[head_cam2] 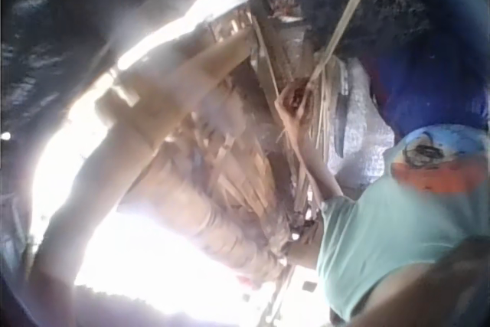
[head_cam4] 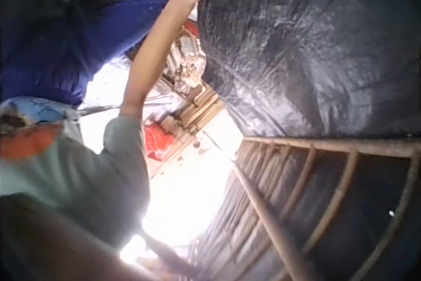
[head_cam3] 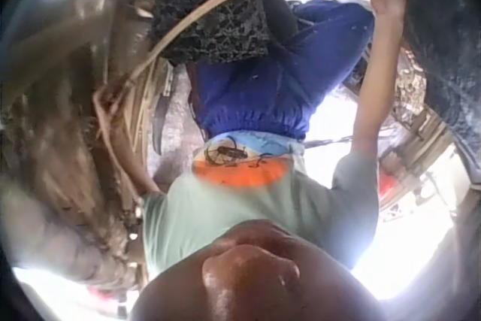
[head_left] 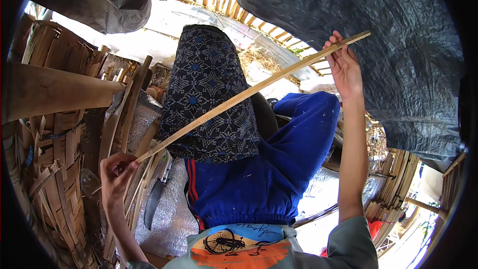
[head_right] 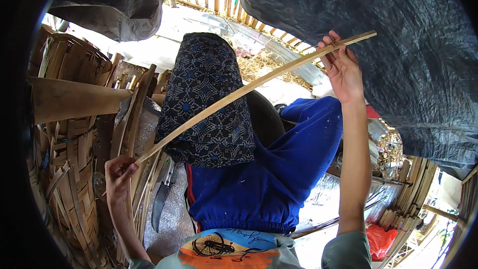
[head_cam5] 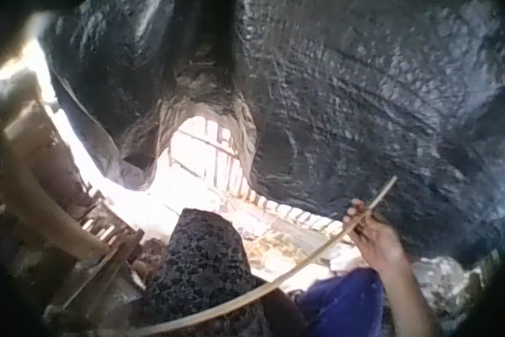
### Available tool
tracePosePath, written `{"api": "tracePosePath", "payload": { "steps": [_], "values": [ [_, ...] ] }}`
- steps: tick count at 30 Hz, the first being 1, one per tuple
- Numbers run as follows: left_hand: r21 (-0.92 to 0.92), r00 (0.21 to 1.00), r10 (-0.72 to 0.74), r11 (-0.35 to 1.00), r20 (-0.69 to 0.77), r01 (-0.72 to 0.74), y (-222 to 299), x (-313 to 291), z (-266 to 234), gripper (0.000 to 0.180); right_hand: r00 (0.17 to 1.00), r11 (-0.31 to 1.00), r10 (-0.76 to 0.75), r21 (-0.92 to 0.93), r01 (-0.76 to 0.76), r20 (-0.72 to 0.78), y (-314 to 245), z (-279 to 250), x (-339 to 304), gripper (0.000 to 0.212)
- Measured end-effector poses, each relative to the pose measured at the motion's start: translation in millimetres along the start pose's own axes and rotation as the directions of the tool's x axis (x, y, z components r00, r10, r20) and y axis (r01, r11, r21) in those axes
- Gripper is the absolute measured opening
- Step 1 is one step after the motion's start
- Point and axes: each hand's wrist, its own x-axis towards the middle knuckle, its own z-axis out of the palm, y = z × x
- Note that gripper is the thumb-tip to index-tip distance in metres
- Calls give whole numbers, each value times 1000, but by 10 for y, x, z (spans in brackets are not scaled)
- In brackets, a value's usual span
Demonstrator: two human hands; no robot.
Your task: The person shapes bamboo strips by scraping them with a knife, peeling away thin layers by hand, and smoothing the strips further with the knife.
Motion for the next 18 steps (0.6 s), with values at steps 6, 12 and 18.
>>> {"api": "tracePosePath", "payload": {
  "steps": [6,12,18],
  "values": [
    [98,991,136,986,-19,-133,218,-1,132,17,987,1000,-19,6,20,-157,35,-145,-44,26],
    [349,996,7,937,-85,23,82,-298,21,24,953,980,14,-187,-74,-303,41,79,-17,20],
    [251,998,-58,966,-15,60,197,-468,20,28,955,954,60,-266,-141,-290,437,476,147,25]
  ]
}}
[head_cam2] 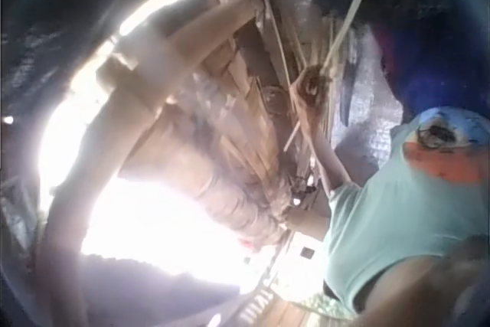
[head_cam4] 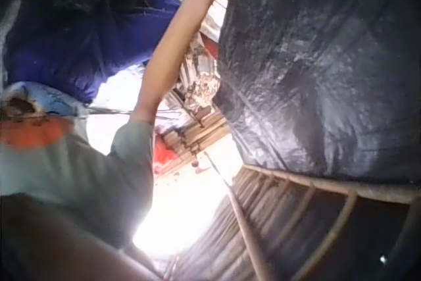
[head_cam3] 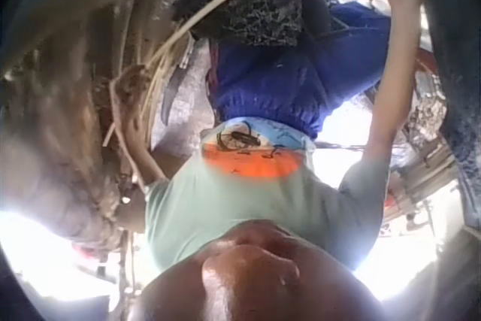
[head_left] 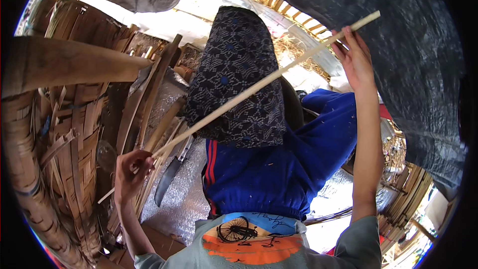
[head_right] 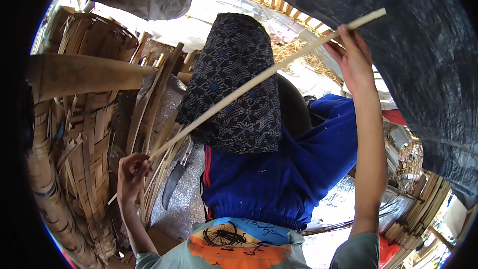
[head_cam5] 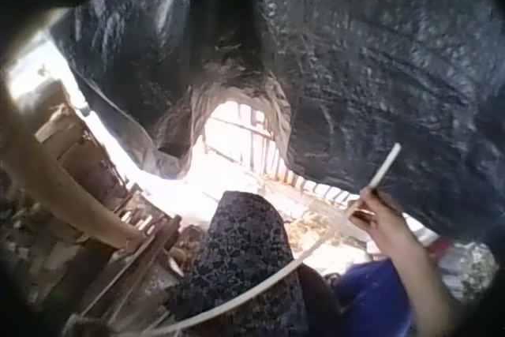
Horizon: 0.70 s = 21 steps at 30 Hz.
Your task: The person shapes bamboo strips by scraping them with a knife, peeling away thin layers by hand, and smoothing the strips further with the knife.
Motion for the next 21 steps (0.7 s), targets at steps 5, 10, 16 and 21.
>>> {"api": "tracePosePath", "payload": {
  "steps": [5,10,16,21],
  "values": [
    [72,984,7,997,-179,6,-145,-35,-15,30,938,670,-2,-696,260,348,182,469,-316,33],
    [-12,980,2,1000,-198,-5,-319,127,-13,31,166,488,-25,-132,862,986,1005,1338,-2189,21],
    [12,987,64,998,-150,-63,-359,327,-56,28,110,-44,-82,-114,993,991,2491,1995,-2483,19],
    [21,983,78,997,-167,-75,-216,384,-21,26,41,-104,-39,-45,994,998,2729,2067,-2400,17]
  ]
}}
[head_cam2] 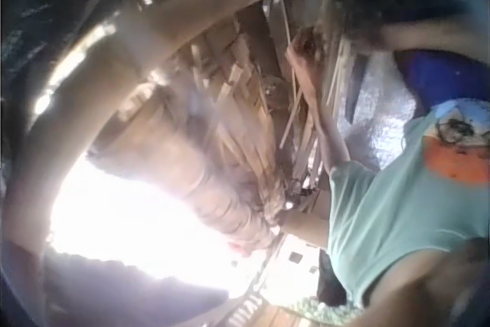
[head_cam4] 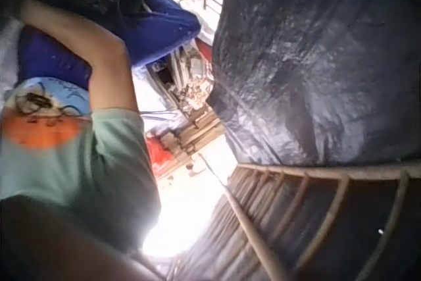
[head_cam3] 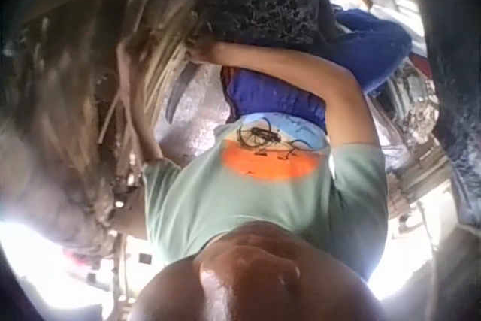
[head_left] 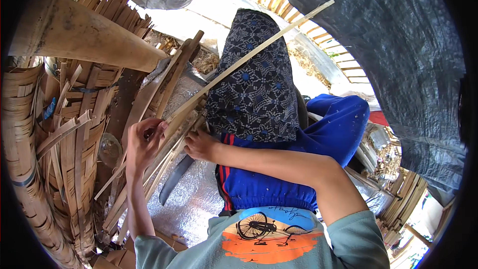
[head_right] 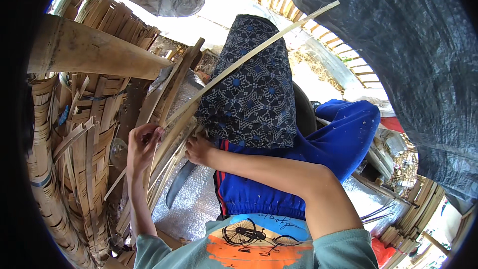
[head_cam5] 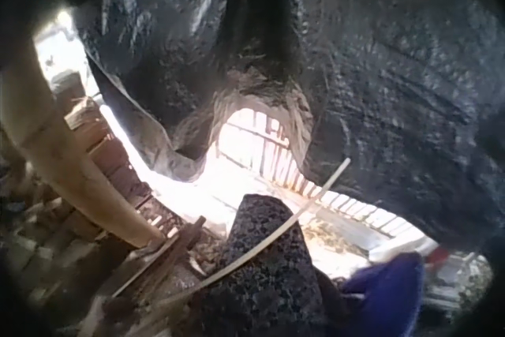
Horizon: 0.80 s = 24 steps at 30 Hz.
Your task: The person shapes bamboo strips by scraping them with a knife, peeling away thin layers by hand, and smoothing the strips further with the knife.
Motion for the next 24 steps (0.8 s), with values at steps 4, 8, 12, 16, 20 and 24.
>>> {"api": "tracePosePath", "payload": {
  "steps": [4,8,12,16,20,24],
  "values": [
    [25,997,45,999,60,-46,-6,110,-62,26,991,983,-137,125,135,3,66,-516,-37,15],
    [75,990,39,996,137,-49,145,244,-98,24,894,952,-100,303,-42,437,229,-1387,-255,10],
    [59,980,85,994,181,-97,-12,275,-127,24,808,859,97,361,-363,581,508,-2066,-844,23],
    [0,979,118,993,163,-120,-83,270,-80,29,654,746,390,193,-637,649,700,-2626,-1568,34],
    [2,981,89,996,175,-91,-184,168,-154,39,605,521,592,320,-791,532,563,-2838,-2377,40],
    [10,981,-37,999,191,36,-220,-18,-259,40,516,267,711,495,-827,479,372,-2672,-2838,44]
  ]
}}
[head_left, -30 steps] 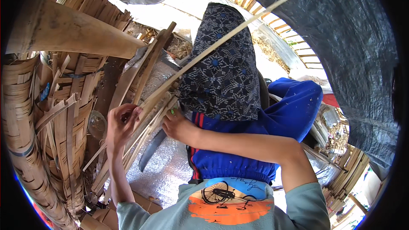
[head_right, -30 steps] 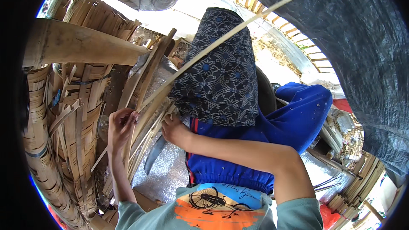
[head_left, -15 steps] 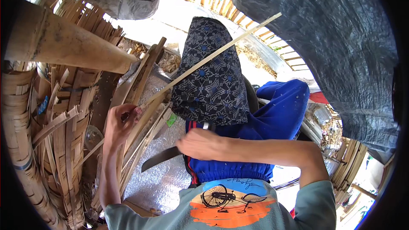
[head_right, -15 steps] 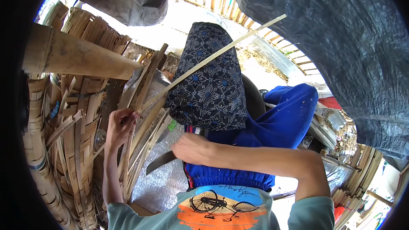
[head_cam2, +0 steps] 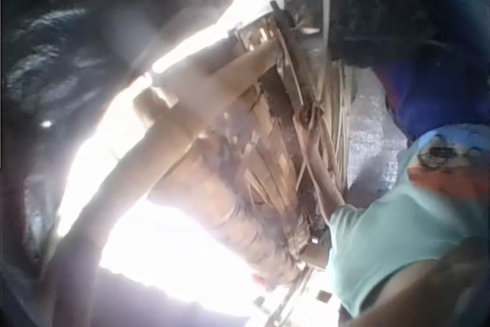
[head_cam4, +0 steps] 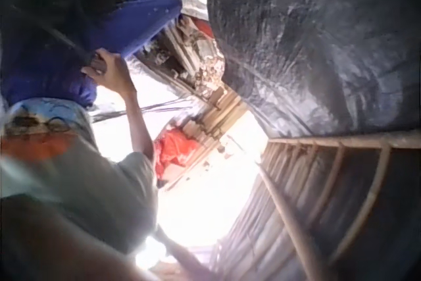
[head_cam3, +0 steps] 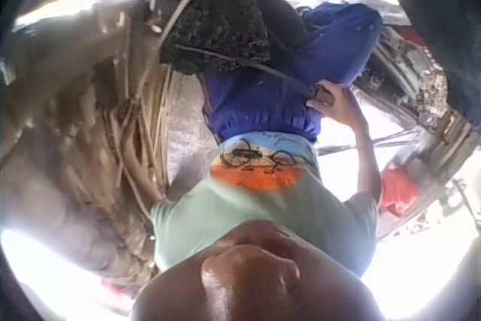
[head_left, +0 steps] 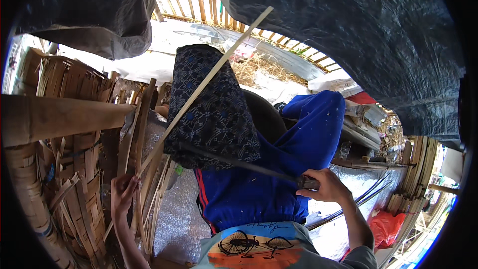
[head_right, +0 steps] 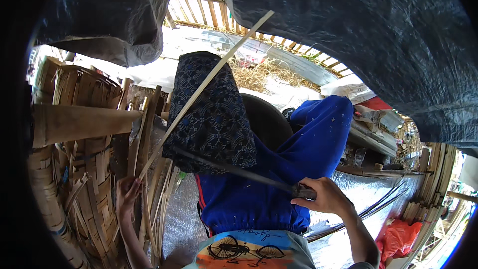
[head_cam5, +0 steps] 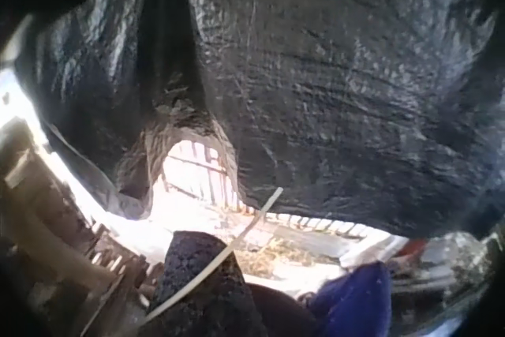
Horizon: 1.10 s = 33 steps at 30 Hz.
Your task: The person shapes bamboo strips by scraping them with a knife, peeling away thin layers by hand, and smoothing the strips further with the knife.
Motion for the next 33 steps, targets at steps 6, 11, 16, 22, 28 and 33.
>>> {"api": "tracePosePath", "payload": {
  "steps": [6,11,16,22,28,33],
  "values": [
    [-117,976,-204,974,-81,194,-15,-576,-244,32,951,946,96,325,5,-293,405,382,105,33],
    [-73,967,-214,976,-136,205,123,-1085,-444,24,961,644,113,755,122,-252,412,276,308,19],
    [-12,961,-275,961,-24,275,244,-1138,-394,20,886,651,243,743,152,-394,335,196,581,14],
    [129,944,-320,942,83,308,225,-1046,-290,22,697,482,423,795,369,-580,155,107,1513,17],
    [123,907,-405,912,114,392,51,-1113,-389,33,585,392,584,827,403,-562,350,17,1909,17],
    [123,899,-428,901,98,415,43,-1137,-399,33,540,371,638,834,409,-549,401,106,2046,18]
  ]
}}
